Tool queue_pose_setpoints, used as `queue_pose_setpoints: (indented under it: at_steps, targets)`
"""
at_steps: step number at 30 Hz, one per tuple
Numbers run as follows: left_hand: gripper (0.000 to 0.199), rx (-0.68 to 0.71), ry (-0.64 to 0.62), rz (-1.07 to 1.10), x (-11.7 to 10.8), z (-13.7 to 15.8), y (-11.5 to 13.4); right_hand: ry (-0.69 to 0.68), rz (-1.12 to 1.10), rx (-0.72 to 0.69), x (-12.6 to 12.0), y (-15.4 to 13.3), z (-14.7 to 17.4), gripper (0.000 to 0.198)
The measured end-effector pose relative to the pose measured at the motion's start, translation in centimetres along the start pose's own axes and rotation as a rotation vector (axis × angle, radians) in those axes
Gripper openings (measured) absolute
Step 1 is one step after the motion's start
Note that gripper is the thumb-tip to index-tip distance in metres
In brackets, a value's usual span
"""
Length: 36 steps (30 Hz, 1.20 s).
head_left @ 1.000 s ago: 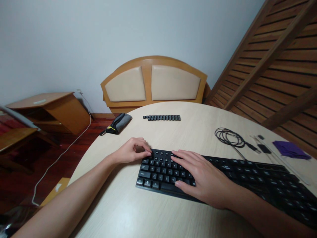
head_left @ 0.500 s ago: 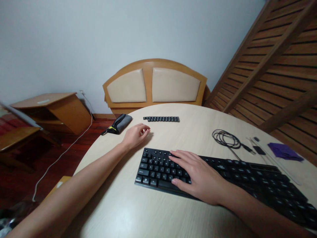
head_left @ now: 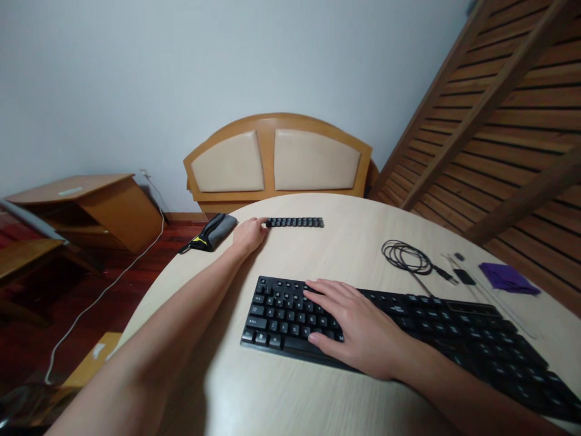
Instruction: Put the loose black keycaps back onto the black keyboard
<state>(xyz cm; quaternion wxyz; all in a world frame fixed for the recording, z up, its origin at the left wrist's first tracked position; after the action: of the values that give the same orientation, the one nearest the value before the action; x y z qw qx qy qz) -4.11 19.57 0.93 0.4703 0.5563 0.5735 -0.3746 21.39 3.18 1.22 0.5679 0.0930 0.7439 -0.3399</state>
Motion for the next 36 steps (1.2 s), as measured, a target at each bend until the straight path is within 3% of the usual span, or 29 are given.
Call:
queue_pose_setpoints:
  at_steps: [9, 16, 20, 23, 26, 29, 36]
  targets:
    - [0.026, -0.023, 0.008, 0.041, -0.3, 0.7, 0.0, 0.012, -0.008, -0.009, 0.0, 0.0, -0.2, 0.065]
    - [0.021, 0.024, -0.018, 0.167, -2.2, 5.3, 0.7, 0.020, -0.007, -0.017, 0.1, 0.1, -0.2, 0.065]
    - [0.020, 0.165, -0.096, 0.326, -3.6, 9.3, 2.8, 0.011, 0.014, -0.017, 0.1, 0.0, -0.2, 0.066]
    - [0.022, 0.359, -0.114, 0.561, -5.4, 12.1, 4.7, 0.004, 0.021, -0.008, 0.0, 0.0, -0.2, 0.066]
    - [0.019, 0.494, -0.235, 0.636, -5.9, 14.0, 5.8, 0.003, 0.012, -0.003, 0.0, 0.0, -0.4, 0.065]
    - [0.018, 0.549, -0.305, 0.648, -6.0, 14.5, 6.1, 0.004, 0.001, 0.000, 0.0, 0.0, -0.4, 0.065]
    - [0.014, 0.577, -0.307, 0.654, -6.2, 14.4, 6.1, 0.012, -0.002, -0.002, 0.0, 0.1, -0.2, 0.063]
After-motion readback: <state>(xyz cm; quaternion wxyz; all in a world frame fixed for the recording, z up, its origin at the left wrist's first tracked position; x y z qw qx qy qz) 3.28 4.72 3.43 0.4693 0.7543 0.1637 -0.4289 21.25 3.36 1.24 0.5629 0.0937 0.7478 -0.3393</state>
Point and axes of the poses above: each hand's wrist, its own z-axis away from the middle knuckle, its own x-axis out of the palm, y = z × x, the point moved 9 cm from there along -z, towards the middle knuckle, and after that the axes turned 3 degrees about -z, right-handed, at the moved point
